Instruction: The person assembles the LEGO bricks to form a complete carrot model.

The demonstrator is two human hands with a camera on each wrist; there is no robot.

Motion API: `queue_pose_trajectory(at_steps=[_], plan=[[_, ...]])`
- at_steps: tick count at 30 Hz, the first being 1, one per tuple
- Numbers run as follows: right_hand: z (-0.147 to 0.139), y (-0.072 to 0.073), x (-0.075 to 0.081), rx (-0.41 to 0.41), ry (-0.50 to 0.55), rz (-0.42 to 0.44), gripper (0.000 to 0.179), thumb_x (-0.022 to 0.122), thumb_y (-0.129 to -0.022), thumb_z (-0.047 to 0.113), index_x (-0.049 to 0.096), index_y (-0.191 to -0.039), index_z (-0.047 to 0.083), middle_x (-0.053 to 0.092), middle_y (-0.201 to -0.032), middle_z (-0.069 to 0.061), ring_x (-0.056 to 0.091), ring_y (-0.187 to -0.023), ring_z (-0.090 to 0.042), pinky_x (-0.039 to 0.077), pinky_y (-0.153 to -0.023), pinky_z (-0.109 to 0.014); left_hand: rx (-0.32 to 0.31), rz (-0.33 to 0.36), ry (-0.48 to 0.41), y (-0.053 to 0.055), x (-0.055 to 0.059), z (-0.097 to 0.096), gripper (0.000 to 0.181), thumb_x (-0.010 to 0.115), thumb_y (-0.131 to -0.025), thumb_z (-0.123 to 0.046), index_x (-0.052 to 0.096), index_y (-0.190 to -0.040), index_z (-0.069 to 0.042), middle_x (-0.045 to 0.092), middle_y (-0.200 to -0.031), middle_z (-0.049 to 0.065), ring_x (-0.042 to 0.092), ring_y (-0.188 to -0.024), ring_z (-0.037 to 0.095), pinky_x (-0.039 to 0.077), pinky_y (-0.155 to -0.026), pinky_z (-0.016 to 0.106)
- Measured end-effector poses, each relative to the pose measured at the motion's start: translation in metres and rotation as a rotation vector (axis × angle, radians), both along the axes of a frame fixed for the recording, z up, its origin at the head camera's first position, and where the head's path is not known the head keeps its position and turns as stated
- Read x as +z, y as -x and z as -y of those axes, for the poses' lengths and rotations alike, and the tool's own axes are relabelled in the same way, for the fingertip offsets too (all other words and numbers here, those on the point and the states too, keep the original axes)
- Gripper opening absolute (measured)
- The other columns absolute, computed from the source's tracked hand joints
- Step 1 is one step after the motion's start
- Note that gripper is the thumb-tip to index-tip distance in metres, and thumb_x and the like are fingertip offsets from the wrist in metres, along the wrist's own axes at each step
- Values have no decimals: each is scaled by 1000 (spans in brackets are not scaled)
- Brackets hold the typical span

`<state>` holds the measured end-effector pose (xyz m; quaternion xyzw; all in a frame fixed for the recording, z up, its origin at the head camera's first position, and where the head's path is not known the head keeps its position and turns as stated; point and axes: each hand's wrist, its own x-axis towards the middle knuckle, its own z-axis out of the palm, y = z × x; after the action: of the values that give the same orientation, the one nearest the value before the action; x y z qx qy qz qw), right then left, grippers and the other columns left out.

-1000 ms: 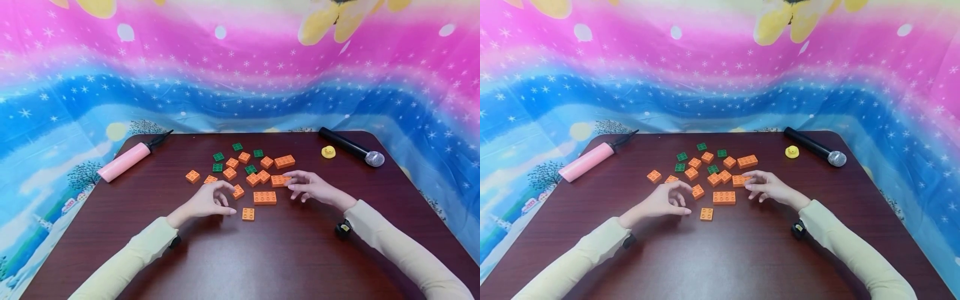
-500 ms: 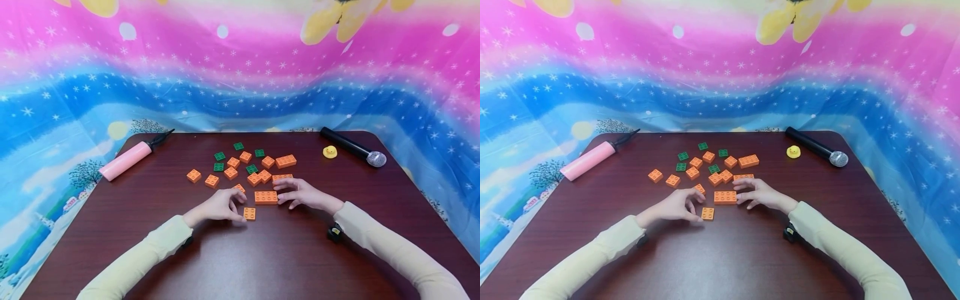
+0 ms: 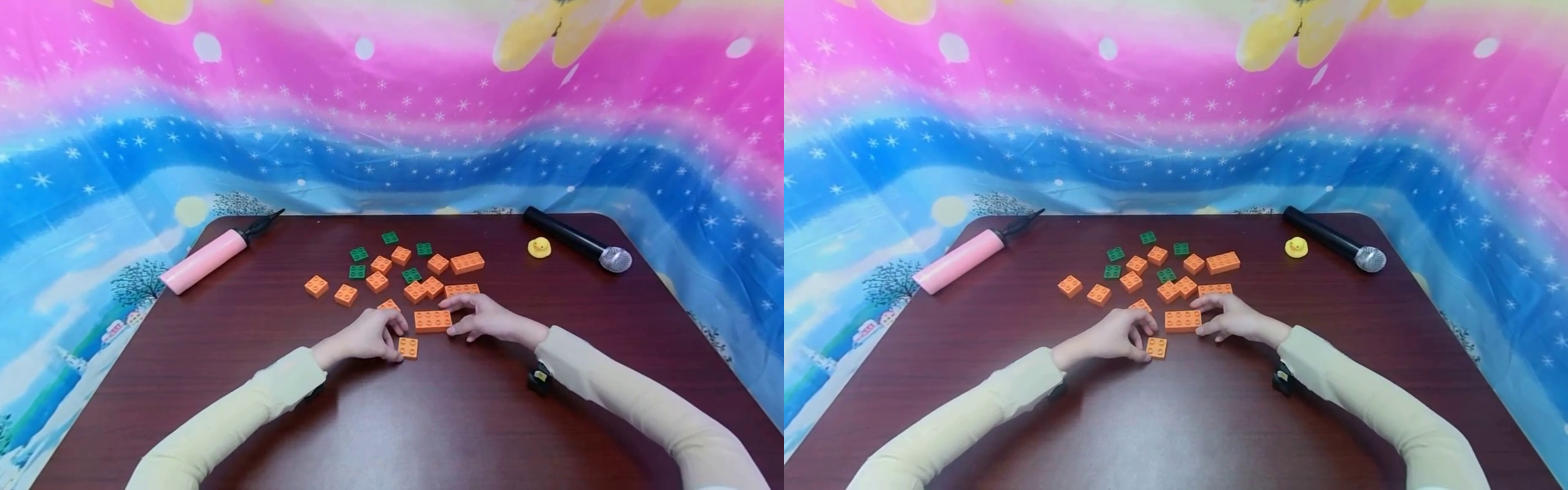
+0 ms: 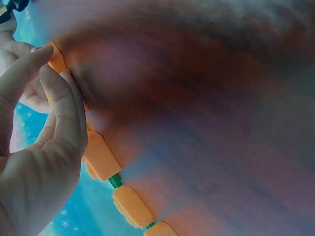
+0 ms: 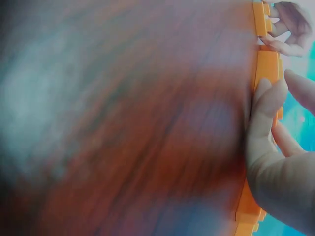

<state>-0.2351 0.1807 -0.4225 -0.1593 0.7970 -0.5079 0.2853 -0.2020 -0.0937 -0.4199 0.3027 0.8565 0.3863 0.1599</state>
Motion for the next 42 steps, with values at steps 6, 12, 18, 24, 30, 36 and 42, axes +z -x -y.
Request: queue_pose_trajectory(at_steps=[6,12,18,24,30,36,42], plan=[[7,-2,0,-41,-59,-47,50,73,-83,12,56,-131,7,50,-123,-18,60,-71,-20,56,-61,-34,3,-31,11,-1,0,-1,35,82,-69,-7,62,-97,-4,64,-86,4,62,-63,2,52,-61,18],[11,-2,-1,-53,-89,-68,42,70,-86,9,59,-126,7,51,-115,-16,58,-68,-18,56,-60,-33,32,-48,17,-4,-1,-4,33,84,-68,-9,61,-93,-4,63,-80,3,61,-63,3,51,-61,18],[9,-2,-2,-34,-74,-53,42,67,-88,7,56,-129,3,55,-109,-15,62,-72,-16,56,-61,-33,50,-42,13,-6,0,-9,34,84,-67,-9,61,-92,-2,64,-78,5,59,-61,3,50,-59,17],[7,-4,-1,-12,-48,-51,42,63,-90,5,52,-131,0,60,-105,-17,65,-79,-15,57,-62,-33,66,-44,30,-8,2,-10,39,85,-67,-13,61,-95,-2,64,-81,5,60,-61,3,50,-58,17],[6,-5,-2,11,-70,-87,41,62,-91,5,52,-130,-1,65,-97,-15,65,-77,-16,57,-61,-33,108,-87,38,-9,1,-7,42,86,-68,-20,61,-98,-3,65,-84,4,60,-62,3,50,-59,17],[9,-9,1,56,-28,-123,40,61,-92,5,51,-130,-2,62,-97,-18,65,-75,-19,57,-59,-35,171,-164,0,-8,6,-6,45,87,-68,-21,62,-101,-4,65,-89,6,62,-64,5,52,-65,21],[16,-17,6,111,21,-154,40,61,-92,6,50,-130,-4,61,-98,-18,65,-74,-20,57,-59,-36,199,-187,-32,-8,8,-5,47,87,-68,-24,63,-103,-6,66,-94,4,63,-73,9,52,-66,21]])
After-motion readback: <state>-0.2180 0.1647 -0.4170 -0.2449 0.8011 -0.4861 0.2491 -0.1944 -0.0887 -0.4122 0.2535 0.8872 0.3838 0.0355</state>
